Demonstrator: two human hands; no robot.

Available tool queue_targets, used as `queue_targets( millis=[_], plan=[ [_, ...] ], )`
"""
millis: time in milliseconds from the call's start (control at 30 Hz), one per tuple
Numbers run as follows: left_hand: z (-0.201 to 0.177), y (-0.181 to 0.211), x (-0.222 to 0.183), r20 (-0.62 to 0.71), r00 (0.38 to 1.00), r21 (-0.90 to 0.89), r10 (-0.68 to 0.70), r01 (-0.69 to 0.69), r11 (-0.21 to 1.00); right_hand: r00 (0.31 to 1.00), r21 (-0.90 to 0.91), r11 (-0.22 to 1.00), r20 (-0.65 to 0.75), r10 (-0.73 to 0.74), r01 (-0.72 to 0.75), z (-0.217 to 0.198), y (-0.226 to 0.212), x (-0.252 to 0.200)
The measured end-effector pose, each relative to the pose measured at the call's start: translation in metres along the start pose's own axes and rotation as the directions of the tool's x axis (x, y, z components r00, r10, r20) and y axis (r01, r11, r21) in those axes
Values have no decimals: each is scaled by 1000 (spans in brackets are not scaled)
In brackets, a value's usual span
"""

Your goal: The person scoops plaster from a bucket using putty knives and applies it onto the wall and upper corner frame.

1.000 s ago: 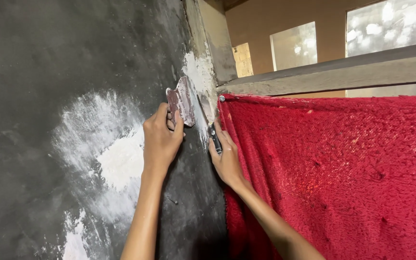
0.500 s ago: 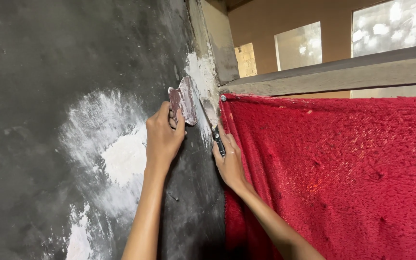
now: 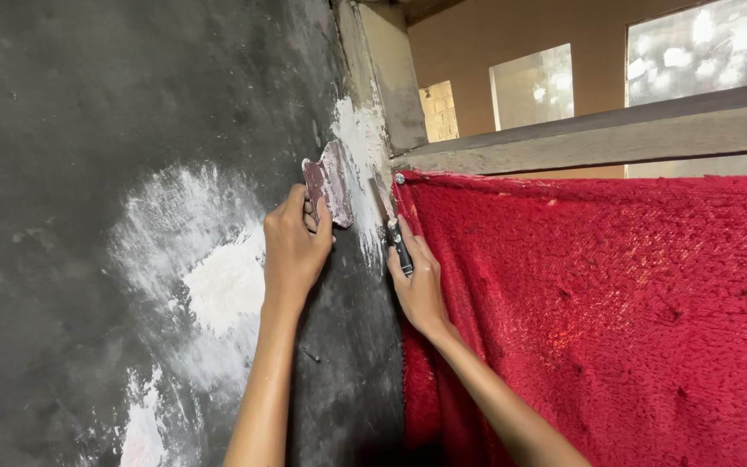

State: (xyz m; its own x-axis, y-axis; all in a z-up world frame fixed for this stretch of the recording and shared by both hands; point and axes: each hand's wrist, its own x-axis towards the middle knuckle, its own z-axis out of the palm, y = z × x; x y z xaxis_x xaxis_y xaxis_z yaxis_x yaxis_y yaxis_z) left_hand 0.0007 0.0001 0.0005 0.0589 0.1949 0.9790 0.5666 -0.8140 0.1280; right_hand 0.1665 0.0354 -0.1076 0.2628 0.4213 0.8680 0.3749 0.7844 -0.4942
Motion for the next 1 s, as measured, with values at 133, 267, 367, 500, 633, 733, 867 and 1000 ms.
queue_targets(
  millis=[133, 267, 367, 500, 633, 733, 867, 1000],
  plan=[
    [1, 2, 0, -11, 1000, 9, -9, 9, 1000, 993, -5, 993, 12, -114, 114, 8, 9, 12],
    [-1, 2, -1, -11, 1000, -23, -4, 3, 1000, 957, -60, 955, -3, -290, 289, 6, 18, 6],
    [1, 0, 0, -34, 999, -9, 39, -39, 999, 994, -43, 993, 39, -105, 107, 2, 11, 2],
    [2, -2, 1, -54, 997, 24, 61, -59, 998, 998, -5, 998, 18, -57, 57, 10, 5, 13],
    [1, 1, -8, -90, 995, -22, 46, -48, 999, 977, -70, 975, 31, -211, 213, 6, 4, -6],
    [-3, 5, -22, -102, 995, -33, -23, 20, 999, 998, -69, 997, 56, -41, 45, -6, -3, -35],
    [-9, 17, -51, -62, 979, -60, -193, 190, 980, 987, -129, 978, 19, -160, 161, -22, -6, -72],
    [-10, 34, -92, -14, 966, -211, -259, 251, 945, 915, 39, 915, 46, 400, -402, -43, 1, -113]
  ],
)
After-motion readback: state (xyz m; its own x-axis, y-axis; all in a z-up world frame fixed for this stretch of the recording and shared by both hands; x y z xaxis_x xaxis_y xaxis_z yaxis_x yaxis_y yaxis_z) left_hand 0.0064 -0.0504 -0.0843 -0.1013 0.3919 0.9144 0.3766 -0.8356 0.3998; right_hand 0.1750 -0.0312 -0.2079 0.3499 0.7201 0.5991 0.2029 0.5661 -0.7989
